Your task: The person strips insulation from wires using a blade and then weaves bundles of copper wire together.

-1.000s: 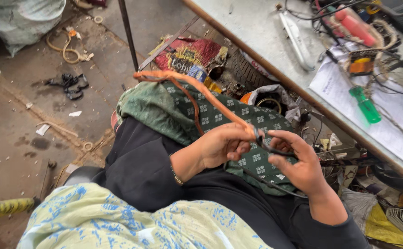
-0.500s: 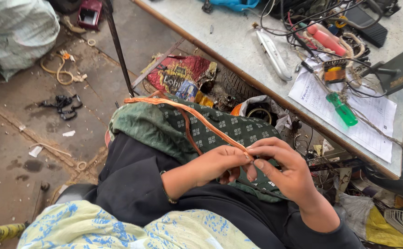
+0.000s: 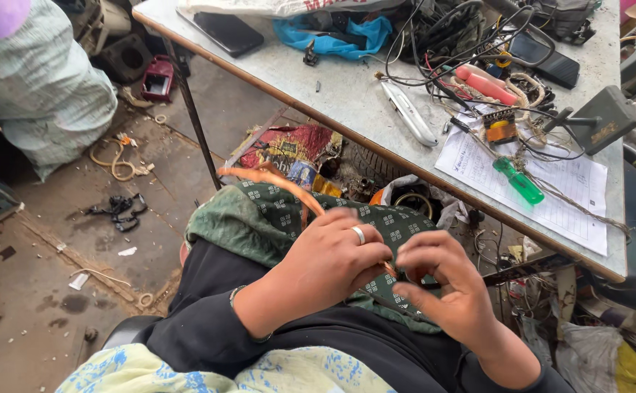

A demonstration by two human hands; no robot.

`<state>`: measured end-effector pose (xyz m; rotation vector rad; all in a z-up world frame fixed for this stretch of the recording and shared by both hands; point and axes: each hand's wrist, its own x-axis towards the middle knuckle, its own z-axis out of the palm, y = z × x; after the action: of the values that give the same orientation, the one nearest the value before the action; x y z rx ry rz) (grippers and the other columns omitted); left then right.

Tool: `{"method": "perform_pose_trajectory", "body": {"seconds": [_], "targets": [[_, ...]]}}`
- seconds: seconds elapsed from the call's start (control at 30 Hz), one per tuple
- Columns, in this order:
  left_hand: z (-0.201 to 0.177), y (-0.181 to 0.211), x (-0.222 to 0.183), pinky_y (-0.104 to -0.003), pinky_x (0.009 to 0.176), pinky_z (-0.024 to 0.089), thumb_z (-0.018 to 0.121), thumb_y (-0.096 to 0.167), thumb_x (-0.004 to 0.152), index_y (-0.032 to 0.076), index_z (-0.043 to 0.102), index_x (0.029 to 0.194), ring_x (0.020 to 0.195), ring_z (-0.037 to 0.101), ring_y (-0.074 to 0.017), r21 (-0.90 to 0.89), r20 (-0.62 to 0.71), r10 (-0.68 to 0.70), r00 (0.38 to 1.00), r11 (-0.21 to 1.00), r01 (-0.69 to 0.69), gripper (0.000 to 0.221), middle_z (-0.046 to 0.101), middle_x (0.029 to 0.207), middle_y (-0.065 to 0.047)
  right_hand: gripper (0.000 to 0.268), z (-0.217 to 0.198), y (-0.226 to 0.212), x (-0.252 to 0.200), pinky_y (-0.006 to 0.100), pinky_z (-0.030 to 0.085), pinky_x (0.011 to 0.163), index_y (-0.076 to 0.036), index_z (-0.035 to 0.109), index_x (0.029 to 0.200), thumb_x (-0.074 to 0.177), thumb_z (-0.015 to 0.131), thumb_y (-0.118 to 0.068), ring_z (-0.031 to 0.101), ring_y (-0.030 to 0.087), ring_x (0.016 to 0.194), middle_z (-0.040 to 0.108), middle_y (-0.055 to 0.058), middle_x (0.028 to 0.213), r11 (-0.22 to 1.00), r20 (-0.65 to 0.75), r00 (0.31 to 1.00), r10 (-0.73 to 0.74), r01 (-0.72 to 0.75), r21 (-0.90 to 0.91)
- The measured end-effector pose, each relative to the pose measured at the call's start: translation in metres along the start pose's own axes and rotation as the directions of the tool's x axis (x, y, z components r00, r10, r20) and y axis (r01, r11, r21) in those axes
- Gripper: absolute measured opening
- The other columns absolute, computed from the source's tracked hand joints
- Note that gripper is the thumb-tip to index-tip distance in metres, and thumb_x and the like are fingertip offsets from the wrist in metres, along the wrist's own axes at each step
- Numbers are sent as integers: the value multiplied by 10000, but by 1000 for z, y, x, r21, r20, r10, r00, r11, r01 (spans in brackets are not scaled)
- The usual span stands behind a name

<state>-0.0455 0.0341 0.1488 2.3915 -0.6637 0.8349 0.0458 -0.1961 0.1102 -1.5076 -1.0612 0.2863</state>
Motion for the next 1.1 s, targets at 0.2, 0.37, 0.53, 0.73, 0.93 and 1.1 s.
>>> {"method": "perform_pose_trajectory", "body": {"seconds": [0.2, 0.37, 0.53, 0.73, 0.93, 1.1], "targets": [[1, 0, -1, -416, 701, 499, 739, 238, 880, 117, 712, 927, 757, 671, -256, -21, 178, 9, 984, 1000, -5, 133, 684, 921, -39, 182, -15, 12, -13, 250, 502, 707, 22, 657, 1012, 877, 778, 16, 594, 111, 839, 613, 75, 974, 975, 50, 980, 191, -195, 107], [-14, 14, 11, -415, 606, 510, 727, 329, 908, 104, 655, 889, 748, 680, -265, -71, 251, 2, 968, 997, 16, 237, 641, 911, -57, 100, -32, 18, -16, 291, 552, 683, 30, 651, 958, 914, 713, -34, 662, 151, 791, 626, 75, 955, 896, 124, 944, 304, -328, 298], [-24, 23, 18, -416, 576, 498, 715, 316, 922, 99, 610, 880, 733, 678, -257, -3, 264, 76, 962, 997, -78, 245, 622, 946, -65, 124, -40, 37, -9, 303, 552, 659, 19, 631, 973, 994, 667, -97, 656, 159, 750, 627, 93, 864, 873, 36, 914, 404, -397, 283], [-37, 21, 4, -414, 618, 498, 714, 304, 965, 102, 630, 949, 742, 662, -260, -62, 226, 72, 971, 996, -59, 219, 632, 974, -46, 229, -40, 35, -4, 301, 523, 756, -2, 678, 1098, 1042, 594, -208, 649, 148, 849, 684, 88, 921, 891, 155, 916, 369, -396, 220], [-30, 15, -13, -405, 647, 504, 721, 285, 963, 113, 665, 1008, 769, 671, -262, -134, 185, 22, 983, 991, 3, 187, 647, 1004, -27, 269, -19, -5, 4, 321, 529, 782, 2, 688, 1019, 912, 757, -235, 651, 157, 903, 684, 75, 971, 991, 341, 931, 127, -130, -14], [-25, 7, -18, -396, 662, 512, 738, 273, 983, 114, 664, 1029, 775, 665, -243, -109, 92, 87, 992, 991, -77, 182, 643, 1028, -16, 242, -17, -4, -7, 313, 534, 712, 38, 715, 925, 985, 666, -191, 640, 157, 818, 692, 87, 931, 951, 238, 933, 272, -298, 84]]}}
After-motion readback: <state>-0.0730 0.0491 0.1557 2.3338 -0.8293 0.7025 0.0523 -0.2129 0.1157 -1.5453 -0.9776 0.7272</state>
